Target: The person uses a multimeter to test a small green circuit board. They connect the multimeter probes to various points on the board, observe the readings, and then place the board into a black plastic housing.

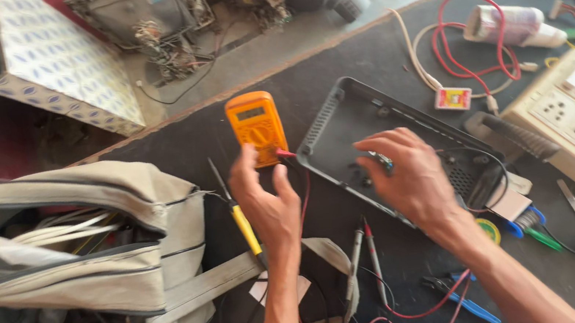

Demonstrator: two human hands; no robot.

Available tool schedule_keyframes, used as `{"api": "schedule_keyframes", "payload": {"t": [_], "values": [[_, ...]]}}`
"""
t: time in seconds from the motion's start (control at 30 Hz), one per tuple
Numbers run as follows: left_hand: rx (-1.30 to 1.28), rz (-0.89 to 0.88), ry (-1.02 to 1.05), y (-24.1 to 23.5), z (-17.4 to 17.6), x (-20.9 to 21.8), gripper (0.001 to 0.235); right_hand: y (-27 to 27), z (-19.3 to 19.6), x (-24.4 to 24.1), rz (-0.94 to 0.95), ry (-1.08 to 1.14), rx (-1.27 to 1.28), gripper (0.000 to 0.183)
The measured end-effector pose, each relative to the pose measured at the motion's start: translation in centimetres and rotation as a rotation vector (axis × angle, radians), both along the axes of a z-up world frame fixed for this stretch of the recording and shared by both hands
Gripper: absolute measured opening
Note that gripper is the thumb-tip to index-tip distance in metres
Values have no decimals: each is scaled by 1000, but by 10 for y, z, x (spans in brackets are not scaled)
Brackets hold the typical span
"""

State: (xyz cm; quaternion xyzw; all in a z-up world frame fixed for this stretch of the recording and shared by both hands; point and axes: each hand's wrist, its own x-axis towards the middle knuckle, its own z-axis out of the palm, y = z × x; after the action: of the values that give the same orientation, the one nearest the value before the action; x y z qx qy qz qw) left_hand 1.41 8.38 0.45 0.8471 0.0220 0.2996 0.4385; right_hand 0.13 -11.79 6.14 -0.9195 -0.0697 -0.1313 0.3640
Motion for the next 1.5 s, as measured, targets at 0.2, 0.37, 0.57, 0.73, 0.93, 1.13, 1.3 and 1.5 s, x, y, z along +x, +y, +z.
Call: {"api": "schedule_keyframes", "payload": {"t": [0.2, 0.37, 0.57, 0.73, 0.93, 1.13, 1.3, 1.5], "values": [[-162, 15, 160, 33, -19, 46, 58, 69, -6, 44, 147, -33, -25, 22], [-210, -72, 122, 39, -27, 55, 54, 103, -9, 70, 113, -167, -28, 28], [-288, -232, 115, 57, -42, 67, 49, 102, -14, 92, 236, -295, -113, 29], [-352, -350, 158, 69, -52, 84, 38, 118, -35, 98, 217, -164, -243, 16], [-330, -374, 165, 75, -53, 89, 42, 121, -55, 116, 246, -131, -280, 22], [-394, -334, 156, 72, -45, 83, 44, 109, -42, 122, 433, -107, -403, 10], [-122, -134, 31, 62, -37, 59, 23, 99, -20, 116, 373, -295, -252, 35], [183, 37, -41, 49, -22, 53, 15, 104, -17, 125, 427, -293, -262, 55]]}}
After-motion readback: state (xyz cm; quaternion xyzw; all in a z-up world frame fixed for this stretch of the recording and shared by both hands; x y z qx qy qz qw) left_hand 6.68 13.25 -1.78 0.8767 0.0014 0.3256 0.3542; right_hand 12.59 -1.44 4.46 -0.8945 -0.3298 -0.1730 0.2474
